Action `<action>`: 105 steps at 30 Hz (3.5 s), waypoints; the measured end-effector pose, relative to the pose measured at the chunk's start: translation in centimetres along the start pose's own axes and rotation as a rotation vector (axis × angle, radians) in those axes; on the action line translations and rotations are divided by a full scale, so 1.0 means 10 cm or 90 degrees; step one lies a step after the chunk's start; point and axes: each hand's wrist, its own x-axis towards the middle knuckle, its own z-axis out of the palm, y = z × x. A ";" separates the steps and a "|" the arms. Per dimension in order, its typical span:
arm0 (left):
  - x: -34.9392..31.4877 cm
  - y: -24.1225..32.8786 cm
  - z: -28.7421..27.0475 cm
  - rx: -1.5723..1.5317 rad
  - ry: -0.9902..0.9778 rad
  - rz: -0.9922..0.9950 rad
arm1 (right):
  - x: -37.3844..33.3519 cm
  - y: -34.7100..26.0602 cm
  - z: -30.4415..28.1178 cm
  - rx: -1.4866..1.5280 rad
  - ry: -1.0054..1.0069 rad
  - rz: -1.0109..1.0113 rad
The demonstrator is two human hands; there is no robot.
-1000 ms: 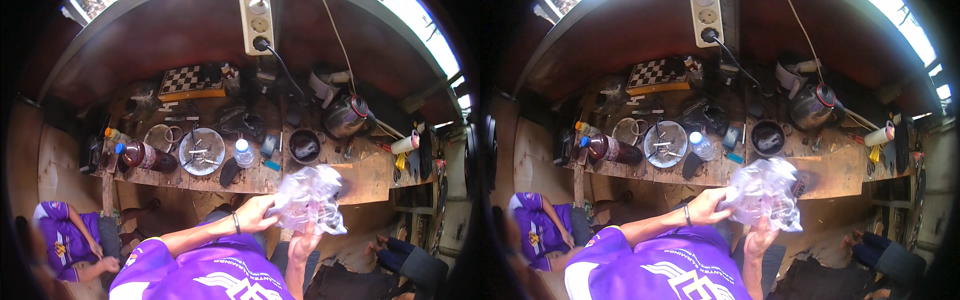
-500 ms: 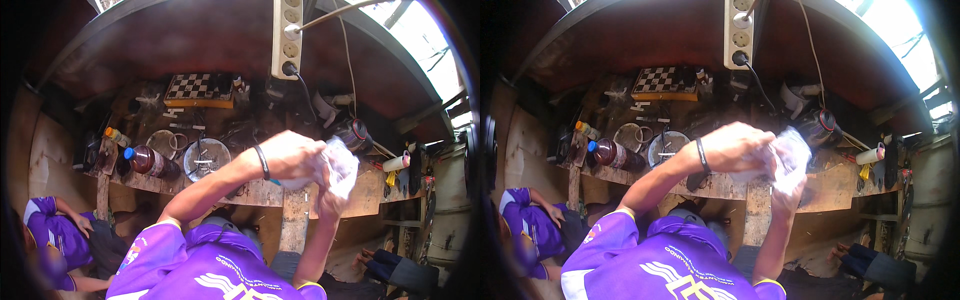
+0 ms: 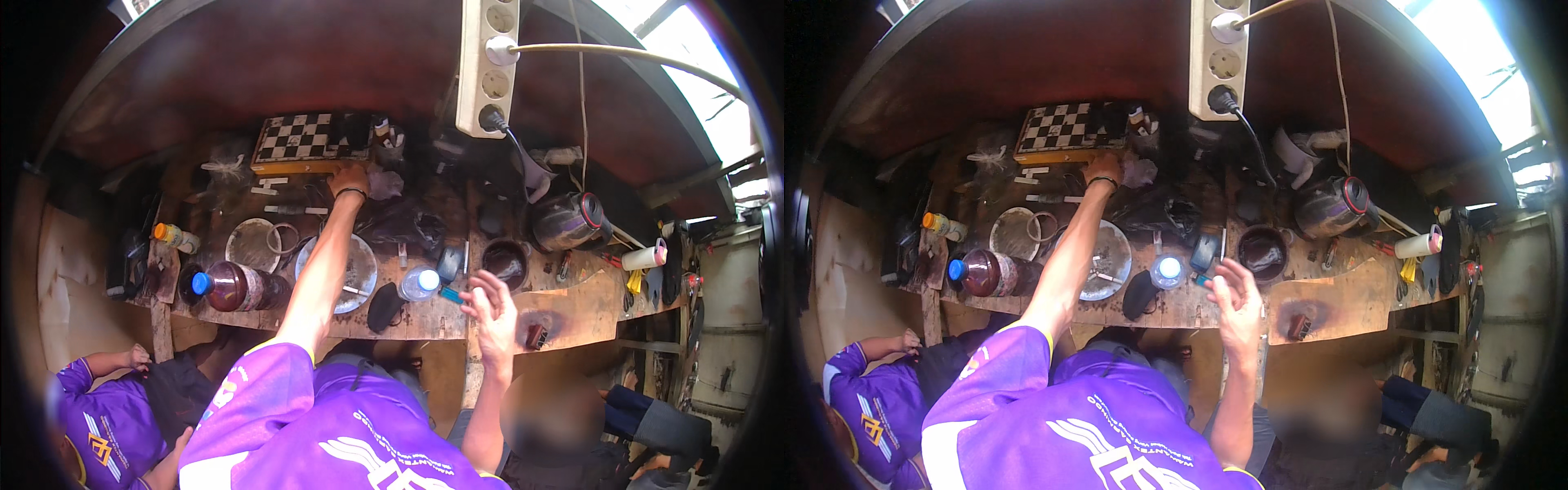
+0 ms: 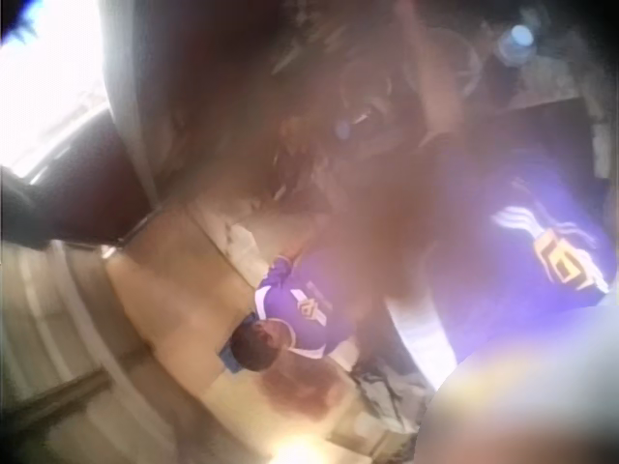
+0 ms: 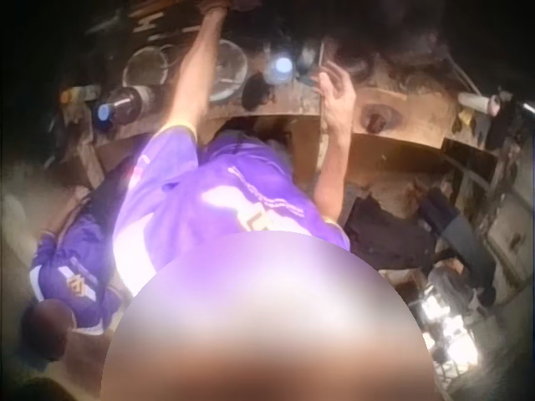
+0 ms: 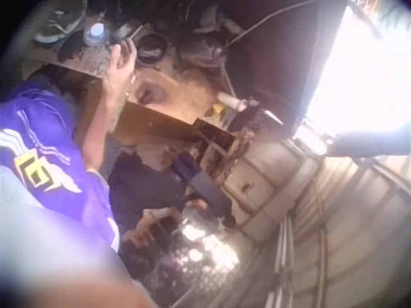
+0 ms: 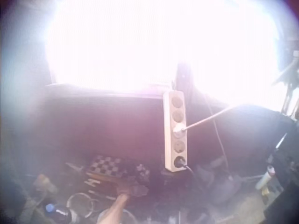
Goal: The person works at a cluttered workbench, scraping a dark patch on a wooden board, then uses a screwdriver to pry and adjust a small black shoe part. They handle a plastic bag and a small container, and repeatedly rub the shoe part with a dark substance from a bowl.
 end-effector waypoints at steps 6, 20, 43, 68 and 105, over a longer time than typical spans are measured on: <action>0.10 0.17 0.61 -0.170 -0.030 0.035 | -0.22 0.36 -0.07 -0.051 -0.003 0.042; -0.26 0.37 0.02 -0.323 -0.102 0.250 | -0.30 0.43 -0.26 -0.057 0.094 0.035; -1.02 0.50 0.12 -0.148 -0.133 0.269 | -0.39 0.63 -0.36 -0.057 0.074 0.084; -0.39 1.23 0.37 -0.051 -0.119 0.155 | -0.59 0.76 -0.26 -0.085 0.110 0.110; -1.44 0.66 -1.20 -0.683 0.178 0.212 | -0.86 1.05 -0.41 -0.149 0.162 0.103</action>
